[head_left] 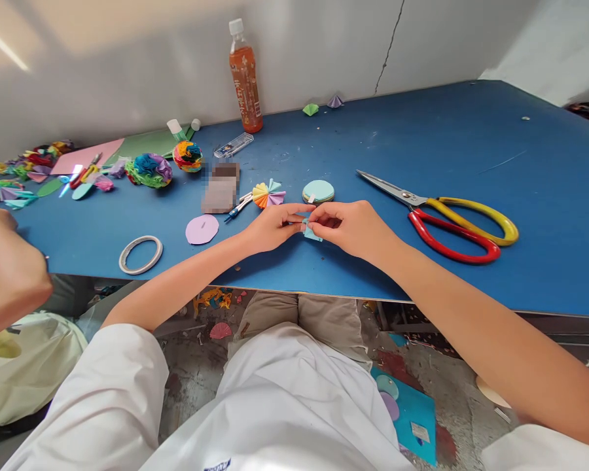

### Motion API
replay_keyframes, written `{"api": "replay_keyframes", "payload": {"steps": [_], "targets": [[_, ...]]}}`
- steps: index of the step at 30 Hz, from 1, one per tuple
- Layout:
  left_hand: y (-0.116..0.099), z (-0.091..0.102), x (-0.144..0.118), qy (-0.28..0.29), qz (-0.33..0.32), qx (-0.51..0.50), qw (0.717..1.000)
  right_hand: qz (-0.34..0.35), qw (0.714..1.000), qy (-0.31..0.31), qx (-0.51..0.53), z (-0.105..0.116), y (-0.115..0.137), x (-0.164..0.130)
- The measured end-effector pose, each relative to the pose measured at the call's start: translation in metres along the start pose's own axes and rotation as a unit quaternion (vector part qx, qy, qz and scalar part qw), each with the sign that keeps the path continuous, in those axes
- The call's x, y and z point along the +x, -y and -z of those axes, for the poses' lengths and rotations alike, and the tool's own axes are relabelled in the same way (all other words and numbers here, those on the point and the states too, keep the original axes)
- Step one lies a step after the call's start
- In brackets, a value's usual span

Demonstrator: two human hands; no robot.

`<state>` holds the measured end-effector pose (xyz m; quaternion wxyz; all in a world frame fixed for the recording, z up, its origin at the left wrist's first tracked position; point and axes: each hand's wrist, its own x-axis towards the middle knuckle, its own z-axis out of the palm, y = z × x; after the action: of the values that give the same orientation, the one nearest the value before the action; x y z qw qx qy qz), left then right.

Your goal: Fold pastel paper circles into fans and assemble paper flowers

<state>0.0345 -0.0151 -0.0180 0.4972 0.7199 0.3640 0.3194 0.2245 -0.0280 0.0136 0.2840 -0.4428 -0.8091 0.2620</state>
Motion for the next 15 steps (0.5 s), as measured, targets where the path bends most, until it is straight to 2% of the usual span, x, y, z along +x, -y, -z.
{"api": "replay_keyframes", "payload": {"steps": [6,15], "targets": [[-0.0072,0.0032,-0.0013,0.01,-0.006,0.03,0.999,0.025,0.999,-0.015,-0.038,-0.0004,0.0003,-0.0008],[-0.0105,-0.0007,-0.0027,0.022,-0.003,-0.021,1.0,0.047,0.995,-0.025,-0.08,-0.0016,-0.0032,-0.001]]}}
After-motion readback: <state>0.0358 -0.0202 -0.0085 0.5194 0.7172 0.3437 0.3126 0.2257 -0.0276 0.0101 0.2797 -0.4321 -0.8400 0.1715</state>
